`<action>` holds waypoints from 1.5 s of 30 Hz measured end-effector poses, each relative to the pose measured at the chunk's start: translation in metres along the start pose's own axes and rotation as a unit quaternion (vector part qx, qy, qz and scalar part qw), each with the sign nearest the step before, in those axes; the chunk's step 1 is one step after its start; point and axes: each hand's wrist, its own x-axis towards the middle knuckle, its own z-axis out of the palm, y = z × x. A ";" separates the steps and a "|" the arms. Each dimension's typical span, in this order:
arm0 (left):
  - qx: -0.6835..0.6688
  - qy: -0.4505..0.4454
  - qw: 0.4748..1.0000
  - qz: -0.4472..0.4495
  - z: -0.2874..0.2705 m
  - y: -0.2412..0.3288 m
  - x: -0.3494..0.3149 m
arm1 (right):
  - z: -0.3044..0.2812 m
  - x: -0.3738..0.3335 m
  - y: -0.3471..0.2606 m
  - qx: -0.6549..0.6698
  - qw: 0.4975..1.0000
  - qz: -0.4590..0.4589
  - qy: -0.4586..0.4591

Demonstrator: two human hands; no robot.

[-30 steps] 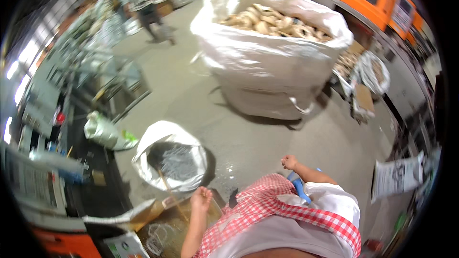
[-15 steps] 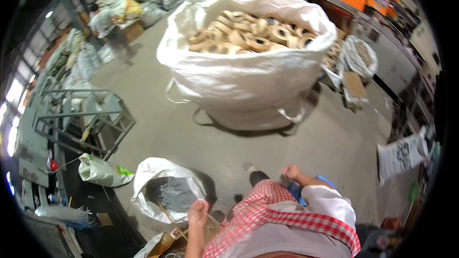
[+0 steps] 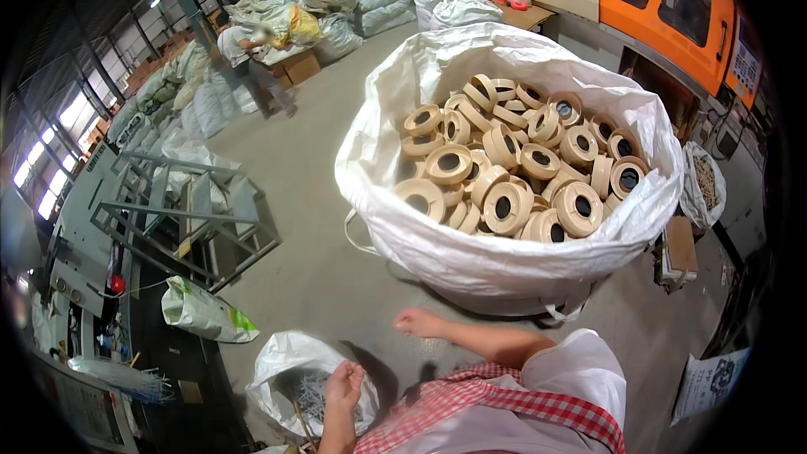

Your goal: The person sorts industrial components in a water tank, collects them into a stack, and then sits on the floor to pack circular parts into a large white bag.

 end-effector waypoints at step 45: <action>-0.173 0.067 0.980 0.079 0.199 0.596 0.603 | -0.111 0.889 -0.107 0.209 0.971 0.118 -0.001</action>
